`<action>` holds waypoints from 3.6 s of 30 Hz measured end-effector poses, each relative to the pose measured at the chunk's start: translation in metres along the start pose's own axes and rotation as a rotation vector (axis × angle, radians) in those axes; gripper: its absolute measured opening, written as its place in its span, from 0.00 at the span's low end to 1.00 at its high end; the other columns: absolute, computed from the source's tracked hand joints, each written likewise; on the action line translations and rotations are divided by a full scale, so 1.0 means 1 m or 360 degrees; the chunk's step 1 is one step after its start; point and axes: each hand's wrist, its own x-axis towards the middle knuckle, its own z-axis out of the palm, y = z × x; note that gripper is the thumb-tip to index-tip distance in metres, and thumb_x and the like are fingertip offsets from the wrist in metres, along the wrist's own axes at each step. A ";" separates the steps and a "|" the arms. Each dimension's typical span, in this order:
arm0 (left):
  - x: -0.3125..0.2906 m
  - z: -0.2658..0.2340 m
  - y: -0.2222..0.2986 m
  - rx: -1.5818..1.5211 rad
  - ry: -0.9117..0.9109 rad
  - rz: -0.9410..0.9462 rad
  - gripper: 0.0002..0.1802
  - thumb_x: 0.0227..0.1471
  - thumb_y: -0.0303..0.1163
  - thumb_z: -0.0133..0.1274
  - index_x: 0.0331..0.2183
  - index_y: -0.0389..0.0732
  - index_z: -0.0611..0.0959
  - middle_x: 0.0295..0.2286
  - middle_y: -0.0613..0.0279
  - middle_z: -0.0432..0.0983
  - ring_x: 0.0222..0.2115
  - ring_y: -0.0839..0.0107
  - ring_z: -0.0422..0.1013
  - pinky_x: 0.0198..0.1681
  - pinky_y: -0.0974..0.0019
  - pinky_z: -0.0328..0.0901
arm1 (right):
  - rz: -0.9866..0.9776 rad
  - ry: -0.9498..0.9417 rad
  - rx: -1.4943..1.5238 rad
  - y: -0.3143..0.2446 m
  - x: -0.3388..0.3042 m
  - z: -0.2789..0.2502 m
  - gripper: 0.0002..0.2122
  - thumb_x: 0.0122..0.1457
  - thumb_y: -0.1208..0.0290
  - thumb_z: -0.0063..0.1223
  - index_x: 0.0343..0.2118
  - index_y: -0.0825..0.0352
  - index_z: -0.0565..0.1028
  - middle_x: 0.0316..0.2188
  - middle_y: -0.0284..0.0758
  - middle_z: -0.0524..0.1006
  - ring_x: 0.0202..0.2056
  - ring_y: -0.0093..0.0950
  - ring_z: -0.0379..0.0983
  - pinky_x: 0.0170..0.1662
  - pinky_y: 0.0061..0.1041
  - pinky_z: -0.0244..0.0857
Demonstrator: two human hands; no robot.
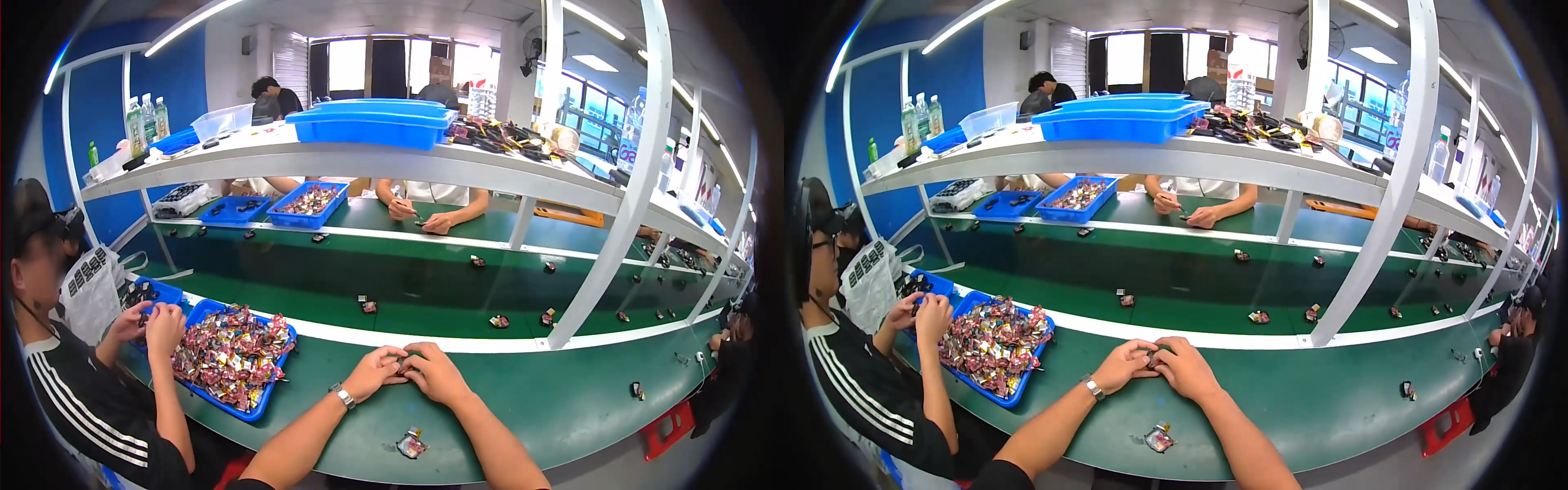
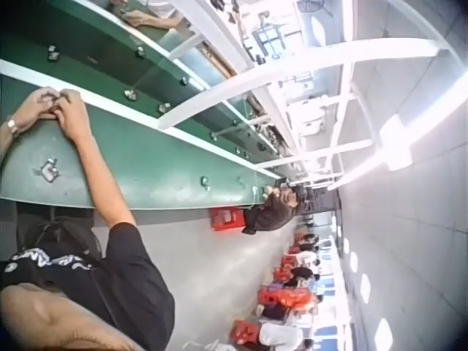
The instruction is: Sorting small electronic components or toy car parts on a factory assembly line conveyor belt.
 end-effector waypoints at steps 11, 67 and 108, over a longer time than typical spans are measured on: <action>-0.002 -0.006 0.003 0.0011 -0.0219 0.0095 0.20 0.57 0.18 0.45 0.52 0.36 0.67 0.48 0.53 0.71 0.49 0.65 0.70 0.55 0.58 0.68 | 0.0189 0.0189 0.0072 -0.009 0.000 0.004 0.04 0.50 0.73 0.59 0.29 0.64 0.79 0.43 0.34 0.75 0.49 0.35 0.69 0.50 0.32 0.67; -0.002 -0.011 -0.006 -0.0251 -0.0103 0.0058 0.14 0.60 0.28 0.48 0.47 0.38 0.71 0.52 0.53 0.68 0.50 0.64 0.69 0.55 0.54 0.67 | 0.0256 0.0583 0.0172 -0.025 -0.007 0.022 0.09 0.45 0.79 0.61 0.32 0.62 0.82 0.44 0.34 0.75 0.49 0.35 0.69 0.50 0.32 0.66; -0.006 -0.002 -0.006 -0.0169 -0.0002 0.0156 0.14 0.59 0.26 0.48 0.47 0.38 0.71 0.51 0.52 0.70 0.49 0.64 0.70 0.54 0.56 0.68 | 0.0153 0.0574 0.0105 -0.034 -0.003 0.016 0.10 0.45 0.79 0.60 0.34 0.65 0.80 0.48 0.36 0.74 0.53 0.39 0.67 0.55 0.35 0.63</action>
